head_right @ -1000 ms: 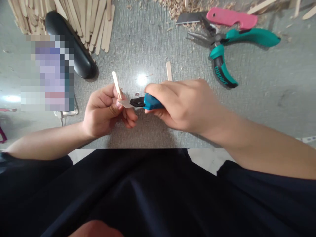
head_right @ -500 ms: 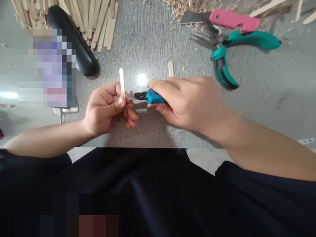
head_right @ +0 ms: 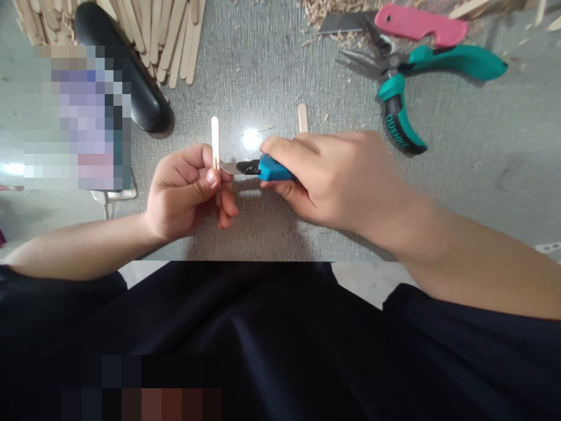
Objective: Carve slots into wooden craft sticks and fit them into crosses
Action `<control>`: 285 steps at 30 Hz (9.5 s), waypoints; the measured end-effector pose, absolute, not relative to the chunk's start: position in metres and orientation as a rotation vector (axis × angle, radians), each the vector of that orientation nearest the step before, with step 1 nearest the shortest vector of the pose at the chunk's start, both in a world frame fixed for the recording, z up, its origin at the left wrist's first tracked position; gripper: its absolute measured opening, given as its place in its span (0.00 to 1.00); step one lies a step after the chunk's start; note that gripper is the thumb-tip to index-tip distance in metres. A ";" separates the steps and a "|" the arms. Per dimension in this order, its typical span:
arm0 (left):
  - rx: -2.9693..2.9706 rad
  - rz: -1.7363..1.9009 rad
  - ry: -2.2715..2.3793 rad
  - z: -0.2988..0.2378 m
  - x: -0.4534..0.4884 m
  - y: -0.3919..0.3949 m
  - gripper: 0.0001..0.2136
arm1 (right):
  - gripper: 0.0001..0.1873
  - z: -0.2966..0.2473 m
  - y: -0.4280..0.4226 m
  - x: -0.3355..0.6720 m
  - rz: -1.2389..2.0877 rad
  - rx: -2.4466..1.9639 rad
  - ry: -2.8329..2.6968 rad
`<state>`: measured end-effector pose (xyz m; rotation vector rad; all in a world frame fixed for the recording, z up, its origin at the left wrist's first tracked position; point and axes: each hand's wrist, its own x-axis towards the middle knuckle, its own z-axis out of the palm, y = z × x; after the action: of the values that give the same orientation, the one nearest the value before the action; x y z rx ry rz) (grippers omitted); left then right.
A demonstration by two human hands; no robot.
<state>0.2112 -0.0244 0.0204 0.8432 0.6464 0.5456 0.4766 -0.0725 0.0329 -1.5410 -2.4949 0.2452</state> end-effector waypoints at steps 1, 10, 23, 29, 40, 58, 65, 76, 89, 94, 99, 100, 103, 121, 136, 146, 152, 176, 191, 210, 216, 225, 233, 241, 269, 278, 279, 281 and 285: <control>0.849 0.558 0.637 0.021 0.212 -0.024 0.26 | 0.38 0.033 -0.073 0.477 0.252 -1.530 -2.488; 0.910 0.536 0.651 0.024 0.212 -0.027 0.26 | 0.37 0.030 -0.080 0.475 0.392 -1.460 -2.527; 1.132 0.678 0.666 0.020 0.210 -0.036 0.23 | 0.33 0.025 -0.091 0.469 0.300 -1.376 -2.467; 1.159 0.683 0.672 0.018 0.210 -0.037 0.23 | 0.34 0.026 -0.091 0.468 0.338 -1.417 -2.494; 1.024 0.608 0.610 0.012 0.208 -0.033 0.23 | 0.26 0.038 -0.080 0.476 0.224 -1.370 -2.389; 0.980 0.584 0.568 0.011 0.206 -0.031 0.21 | 0.38 0.038 -0.082 0.473 0.184 -1.591 -2.530; 0.973 0.545 0.568 0.011 0.205 -0.028 0.22 | 0.40 0.038 -0.081 0.473 0.167 -1.553 -2.535; 0.883 0.564 0.510 0.015 0.211 -0.027 0.24 | 0.30 0.034 -0.081 0.475 0.148 -1.456 -2.475; 0.879 0.528 0.514 0.015 0.211 -0.023 0.25 | 0.32 0.035 -0.083 0.472 0.100 -1.614 -2.482; 1.007 0.572 0.552 0.014 0.212 -0.022 0.27 | 0.37 0.039 -0.081 0.472 0.206 -1.660 -2.587; 1.080 0.561 0.489 0.012 0.212 -0.019 0.25 | 0.30 0.035 -0.080 0.475 0.128 -1.419 -2.565; 1.091 0.557 0.477 0.011 0.212 -0.018 0.25 | 0.28 0.035 -0.080 0.476 0.153 -1.413 -2.571; 1.134 0.539 0.448 0.010 0.210 -0.017 0.23 | 0.26 0.033 -0.079 0.480 0.149 -1.382 -2.610; 1.119 0.484 0.354 0.014 0.208 -0.011 0.21 | 0.37 0.031 -0.079 0.475 0.102 -1.334 -2.540; 0.999 0.478 0.429 0.016 0.210 -0.015 0.22 | 0.48 0.026 -0.075 0.479 -0.011 -1.476 -2.323; 1.007 0.485 0.463 0.019 0.211 -0.015 0.24 | 0.45 0.027 -0.076 0.482 -0.009 -1.343 -2.479; 1.053 0.506 0.463 0.020 0.212 -0.016 0.25 | 0.51 0.033 -0.077 0.482 0.042 -1.450 -2.530; 1.287 0.541 0.440 0.014 0.206 -0.018 0.24 | 0.48 0.032 -0.080 0.473 0.352 -1.393 -2.536; 0.990 0.575 0.416 0.010 0.209 -0.020 0.20 | 0.47 0.025 -0.078 0.474 0.034 -1.359 -2.311; 0.968 0.635 0.495 0.011 0.213 -0.023 0.22 | 0.46 0.031 -0.080 0.478 0.116 -1.415 -2.331; 0.962 0.607 0.480 0.010 0.213 -0.024 0.23 | 0.43 0.031 -0.077 0.477 0.090 -1.317 -2.332; 0.984 0.591 0.518 0.016 0.213 -0.024 0.25 | 0.45 0.035 -0.078 0.478 0.123 -1.391 -2.368; 1.021 0.577 0.511 0.017 0.214 -0.022 0.27 | 0.42 0.032 -0.078 0.478 0.076 -1.358 -2.331; 1.032 0.565 0.525 0.020 0.214 -0.021 0.28 | 0.48 0.035 -0.079 0.478 0.149 -1.454 -2.375; 1.371 0.562 0.416 0.011 0.205 -0.020 0.20 | 0.41 0.032 -0.088 0.475 0.734 -1.401 -2.302; 1.286 0.607 0.422 0.011 0.209 -0.021 0.23 | 0.37 0.041 -0.078 0.471 0.653 -1.292 -2.212; 1.274 0.617 0.443 0.009 0.209 -0.022 0.23 | 0.36 0.042 -0.076 0.472 0.629 -1.300 -2.187; 1.248 0.633 0.470 0.008 0.208 -0.023 0.23 | 0.37 0.042 -0.075 0.474 0.571 -1.355 -2.166; 1.233 0.657 0.482 0.007 0.208 -0.024 0.23 | 0.37 0.039 -0.073 0.479 0.468 -1.360 -2.243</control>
<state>0.2085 -0.0243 0.0071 1.2335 0.4817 0.6568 0.4787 -0.0730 0.0392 -1.3601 -2.2426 0.4681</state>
